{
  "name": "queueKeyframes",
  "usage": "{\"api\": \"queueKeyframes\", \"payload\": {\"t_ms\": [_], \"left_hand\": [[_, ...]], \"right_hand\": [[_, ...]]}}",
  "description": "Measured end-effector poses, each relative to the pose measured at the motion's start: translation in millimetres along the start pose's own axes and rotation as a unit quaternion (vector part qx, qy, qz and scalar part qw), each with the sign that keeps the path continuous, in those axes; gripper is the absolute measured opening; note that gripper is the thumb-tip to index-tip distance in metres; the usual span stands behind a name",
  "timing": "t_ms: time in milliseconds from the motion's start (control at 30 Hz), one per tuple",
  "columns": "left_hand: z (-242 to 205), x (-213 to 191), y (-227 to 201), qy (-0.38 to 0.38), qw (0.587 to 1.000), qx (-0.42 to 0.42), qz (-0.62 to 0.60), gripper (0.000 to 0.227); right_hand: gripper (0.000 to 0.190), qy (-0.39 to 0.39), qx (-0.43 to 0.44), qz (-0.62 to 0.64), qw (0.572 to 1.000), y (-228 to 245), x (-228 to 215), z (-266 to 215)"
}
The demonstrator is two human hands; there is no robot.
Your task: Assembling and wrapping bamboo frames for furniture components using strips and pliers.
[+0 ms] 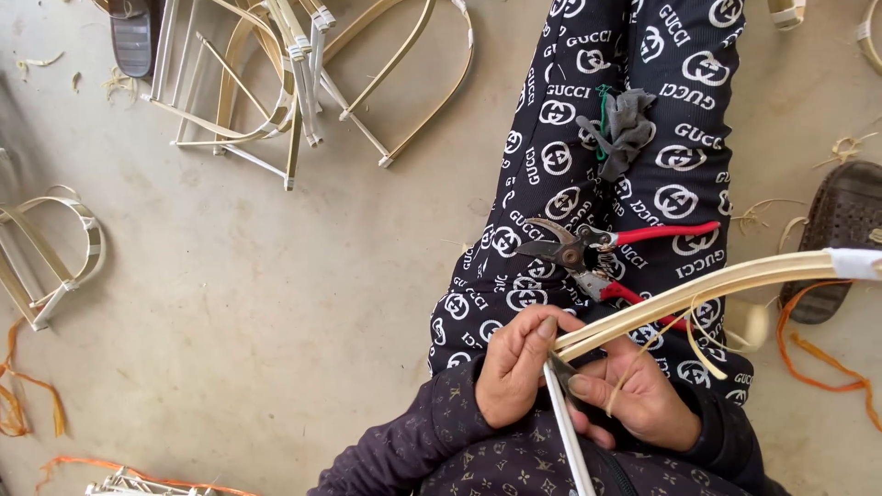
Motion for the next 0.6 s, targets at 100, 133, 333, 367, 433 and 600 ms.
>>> {"api": "queueKeyframes", "payload": {"t_ms": [100, 133, 333, 367, 433, 600], "left_hand": [[-13.9, -11.5, 0.1, 0.014, 0.999, -0.028, -0.009, 0.031], [-18.0, -19.1, 1.4, 0.013, 1.000, -0.026, -0.007, 0.031], [-19.8, -39.4, -0.3, 0.006, 0.995, -0.087, 0.052, 0.034], [-13.8, -35.7, -6.5, 0.049, 0.993, -0.103, 0.033, 0.031], [-4.3, -29.2, -17.5, 0.096, 0.988, -0.116, 0.016, 0.030], [5.5, -23.0, -5.5, 0.141, 0.983, -0.104, 0.051, 0.032]], "right_hand": [[0.045, -0.060, 0.036, -0.069, 0.995, -3.8, -18.9, -12.2], [0.045, -0.058, 0.034, -0.070, 0.995, 2.8, -27.7, -13.9], [0.030, -0.182, -0.097, -0.073, 0.976, 34.1, -43.0, -20.9], [0.030, -0.181, -0.109, -0.099, 0.972, 41.7, -39.4, -23.2], [0.030, -0.181, -0.124, -0.128, 0.967, 52.1, -34.8, -28.6], [0.030, -0.197, -0.121, -0.144, 0.962, 53.7, -41.7, -40.9]]}}
Point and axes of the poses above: each hand's wrist, its own z-axis towards the middle knuckle, its own x-axis out of the palm, y = z × x, the point moved 3 cm from there along z, towards the middle knuckle, and after that the axes turned 10 degrees about z, right-handed, at the moved point
